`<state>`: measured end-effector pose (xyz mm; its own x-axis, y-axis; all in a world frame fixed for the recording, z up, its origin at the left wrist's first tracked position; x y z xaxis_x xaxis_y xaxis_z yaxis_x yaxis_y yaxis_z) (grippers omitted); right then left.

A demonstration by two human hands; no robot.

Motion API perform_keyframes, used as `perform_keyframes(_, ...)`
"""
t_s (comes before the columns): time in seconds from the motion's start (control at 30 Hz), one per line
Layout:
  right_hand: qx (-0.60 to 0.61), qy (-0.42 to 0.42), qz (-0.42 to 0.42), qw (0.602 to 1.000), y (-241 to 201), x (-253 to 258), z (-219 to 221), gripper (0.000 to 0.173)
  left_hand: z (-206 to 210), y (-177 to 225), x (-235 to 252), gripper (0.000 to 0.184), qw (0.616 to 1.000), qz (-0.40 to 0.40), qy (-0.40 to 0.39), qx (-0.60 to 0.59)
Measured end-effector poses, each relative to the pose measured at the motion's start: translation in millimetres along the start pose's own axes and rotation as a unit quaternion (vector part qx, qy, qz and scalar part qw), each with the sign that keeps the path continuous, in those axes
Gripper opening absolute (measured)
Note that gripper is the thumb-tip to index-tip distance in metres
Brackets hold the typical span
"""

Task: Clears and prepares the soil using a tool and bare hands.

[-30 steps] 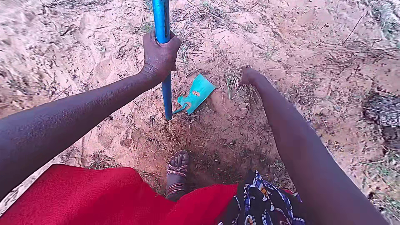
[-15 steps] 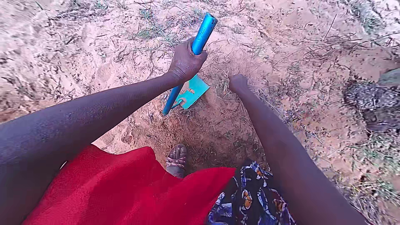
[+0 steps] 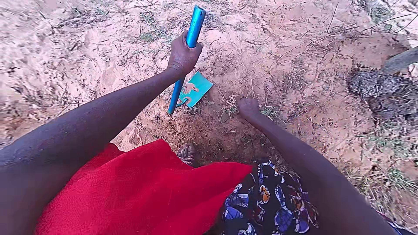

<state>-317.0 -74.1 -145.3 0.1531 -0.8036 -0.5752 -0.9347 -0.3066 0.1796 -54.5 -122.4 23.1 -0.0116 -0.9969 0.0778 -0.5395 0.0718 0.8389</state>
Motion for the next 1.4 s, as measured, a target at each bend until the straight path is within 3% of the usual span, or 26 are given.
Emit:
perform_keyframes(0.13, -0.033, -0.046, 0.014, 0.998, 72.5, -30.2, 29.6, 0.028, -19.7, -15.1, -8.7, 0.02, 0.998, 0.002, 0.028, -0.055)
perform_keyframes(0.27, -0.027, -0.014, 0.09, 0.995, 186.0, -54.3, 36.6, 0.023, -60.7, -14.8, -19.7, 0.008, 0.984, 0.071, 0.076, -0.143)
perform_keyframes(0.4, 0.092, 0.008, 0.232, 0.968, 280.8, -74.4, 33.9, 0.023, -122.6, 7.8, -39.9, 0.017, 0.983, 0.064, 0.102, -0.138)
perform_keyframes(0.53, 0.198, 0.066, 0.296, 0.932, 315.0, -86.6, 19.0, 0.035, -176.9, -8.4, -67.4, 0.031, 0.989, 0.003, 0.127, -0.073)
perform_keyframes(0.63, 0.215, 0.087, 0.246, 0.941, 279.6, -67.2, -7.1, 0.043, -230.8, -41.9, -109.0, 0.024, 0.974, -0.026, 0.212, -0.077)
perform_keyframes(0.73, 0.202, 0.077, 0.161, 0.963, 215.2, -45.1, -33.2, 0.04, -260.2, -87.2, -152.6, 0.013, 0.957, -0.104, 0.265, -0.059)
perform_keyframes(0.83, 0.136, 0.045, 0.05, 0.988, 124.7, -30.9, -52.4, 0.035, -252.0, -143.1, -199.0, 0.014, 0.935, -0.157, 0.312, -0.058)
perform_keyframes(0.97, 0.051, 0.037, -0.101, 0.993, 2.6, -24.8, -67.2, 0.039, -217.0, -232.5, -251.7, 0.023, 0.897, -0.241, 0.368, -0.043)
perform_keyframes(1.07, -0.031, 0.088, -0.211, 0.973, -75.9, -22.5, -72.4, 0.024, -218.8, -245.8, -255.2, 0.024, 0.895, -0.231, 0.38, -0.039)
perform_keyframes(1.23, -0.127, 0.089, -0.325, 0.933, -191.8, -14.2, -67.8, 0.036, -224.6, -247.7, -255.6, 0.025, 0.893, -0.222, 0.392, -0.013)
perform_keyframes(1.3, -0.127, 0.048, -0.312, 0.94, -212.7, 0.8, -52.1, 0.05, -230.8, -251.9, -260.8, 0.032, 0.884, -0.23, 0.405, -0.023)
perform_keyframes(1.4, -0.051, 0.067, -0.297, 0.951, -196.5, 22.2, -25.3, 0.081, -244.4, -262.7, -269.5, 0.045, 0.871, -0.236, 0.427, -0.054)
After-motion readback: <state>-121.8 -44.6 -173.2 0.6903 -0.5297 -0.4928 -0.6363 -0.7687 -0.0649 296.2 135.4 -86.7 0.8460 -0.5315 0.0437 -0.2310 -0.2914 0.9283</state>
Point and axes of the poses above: each hand's wrist, its own x-axis towards the middle knuckle, its own z-axis out of the palm, y = z × x, the point moved 10 cm from there along x, towards the middle knuckle, and after that the axes turned 12 degrees about -y, right-handed, at the moved point
